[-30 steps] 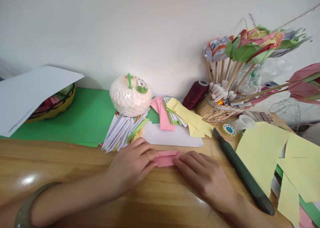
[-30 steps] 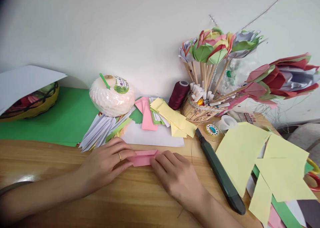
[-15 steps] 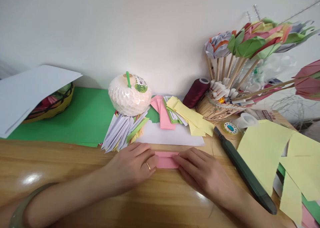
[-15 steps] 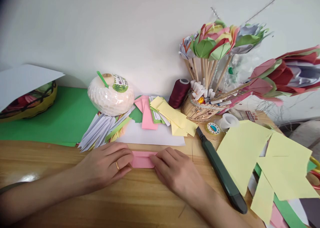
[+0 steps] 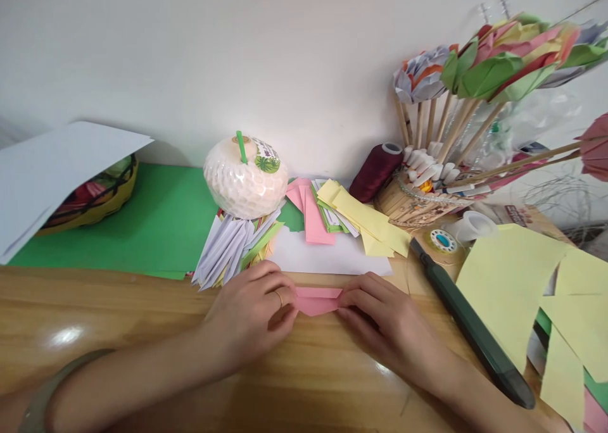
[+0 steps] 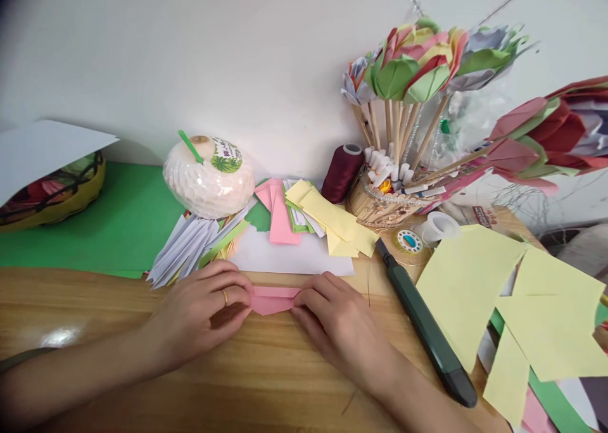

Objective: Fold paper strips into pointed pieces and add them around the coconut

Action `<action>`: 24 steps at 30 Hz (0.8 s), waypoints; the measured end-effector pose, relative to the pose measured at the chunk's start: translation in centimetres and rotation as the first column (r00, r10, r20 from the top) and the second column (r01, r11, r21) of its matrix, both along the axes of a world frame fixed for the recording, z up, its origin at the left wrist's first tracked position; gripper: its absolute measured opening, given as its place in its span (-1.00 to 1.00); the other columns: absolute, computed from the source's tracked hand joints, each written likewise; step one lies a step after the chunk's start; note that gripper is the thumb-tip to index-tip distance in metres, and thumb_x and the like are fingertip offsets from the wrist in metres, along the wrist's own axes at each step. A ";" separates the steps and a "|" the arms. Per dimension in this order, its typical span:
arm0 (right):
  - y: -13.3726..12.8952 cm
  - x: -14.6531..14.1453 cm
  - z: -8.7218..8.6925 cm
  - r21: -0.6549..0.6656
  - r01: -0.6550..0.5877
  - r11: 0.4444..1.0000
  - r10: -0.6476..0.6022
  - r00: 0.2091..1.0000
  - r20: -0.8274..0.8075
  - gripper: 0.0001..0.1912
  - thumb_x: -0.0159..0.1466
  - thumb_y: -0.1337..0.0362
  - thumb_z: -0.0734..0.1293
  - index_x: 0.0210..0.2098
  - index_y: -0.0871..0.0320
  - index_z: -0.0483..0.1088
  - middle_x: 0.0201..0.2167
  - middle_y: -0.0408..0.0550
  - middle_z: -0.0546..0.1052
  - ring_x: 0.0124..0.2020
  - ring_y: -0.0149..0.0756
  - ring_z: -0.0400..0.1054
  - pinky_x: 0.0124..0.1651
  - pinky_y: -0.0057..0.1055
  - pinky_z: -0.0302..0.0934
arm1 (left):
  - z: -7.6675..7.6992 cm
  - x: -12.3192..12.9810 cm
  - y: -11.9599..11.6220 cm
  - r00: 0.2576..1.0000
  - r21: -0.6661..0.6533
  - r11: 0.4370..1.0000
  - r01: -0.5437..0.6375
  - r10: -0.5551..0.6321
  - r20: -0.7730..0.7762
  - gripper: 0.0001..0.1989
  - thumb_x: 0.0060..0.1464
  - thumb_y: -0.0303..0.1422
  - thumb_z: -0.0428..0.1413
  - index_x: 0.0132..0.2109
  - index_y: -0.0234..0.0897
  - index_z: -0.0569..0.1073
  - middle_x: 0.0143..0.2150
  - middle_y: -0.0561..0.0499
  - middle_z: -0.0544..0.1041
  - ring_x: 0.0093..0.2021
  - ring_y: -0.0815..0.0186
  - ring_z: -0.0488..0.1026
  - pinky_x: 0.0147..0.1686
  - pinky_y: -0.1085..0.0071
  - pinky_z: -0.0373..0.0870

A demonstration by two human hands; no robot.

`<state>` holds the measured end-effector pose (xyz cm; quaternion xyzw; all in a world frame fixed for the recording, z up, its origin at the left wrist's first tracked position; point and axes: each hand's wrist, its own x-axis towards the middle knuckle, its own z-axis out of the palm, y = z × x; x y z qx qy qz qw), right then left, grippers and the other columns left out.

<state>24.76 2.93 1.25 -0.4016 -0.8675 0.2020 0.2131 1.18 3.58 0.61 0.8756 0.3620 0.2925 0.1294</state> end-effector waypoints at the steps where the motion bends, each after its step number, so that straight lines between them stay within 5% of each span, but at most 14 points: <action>1: 0.0 0.0 0.0 -0.014 0.005 1.000 -0.005 1.000 -0.002 -0.85 0.33 0.38 0.18 -0.29 0.16 0.37 -0.35 -0.03 0.43 -0.31 -0.28 0.30 -0.29 -0.35 0.24 | -0.1 0.0 -0.1 1.000 -0.007 1.000 -0.008 0.008 0.002 -0.89 0.12 -0.49 0.06 -0.36 -0.30 0.45 -0.34 0.01 0.52 -0.25 0.25 0.34 -0.26 0.34 0.37; 14: -0.3 -0.4 -0.1 -0.132 0.079 0.988 -0.085 0.995 -0.047 -0.84 0.35 0.38 0.15 -0.31 0.14 0.34 -0.33 -0.06 0.41 -0.32 -0.32 0.31 -0.29 -0.39 0.25 | -0.3 0.2 -0.4 0.997 -0.202 0.976 -0.080 0.082 0.001 -0.95 0.07 -0.48 0.12 -0.36 -0.29 0.46 -0.28 0.05 0.51 -0.22 0.24 0.32 -0.21 0.28 0.31; 24: -0.4 -0.7 -0.2 -0.151 0.144 0.978 -0.146 0.989 -0.007 -0.80 0.36 0.35 0.12 -0.36 0.15 0.31 -0.37 -0.03 0.36 -0.36 -0.28 0.29 -0.33 -0.34 0.23 | -0.4 0.4 -0.4 0.994 -0.193 0.976 -0.101 0.105 0.011 -0.92 0.11 -0.44 0.10 -0.36 -0.28 0.44 -0.31 0.05 0.50 -0.22 0.22 0.31 -0.19 0.25 0.26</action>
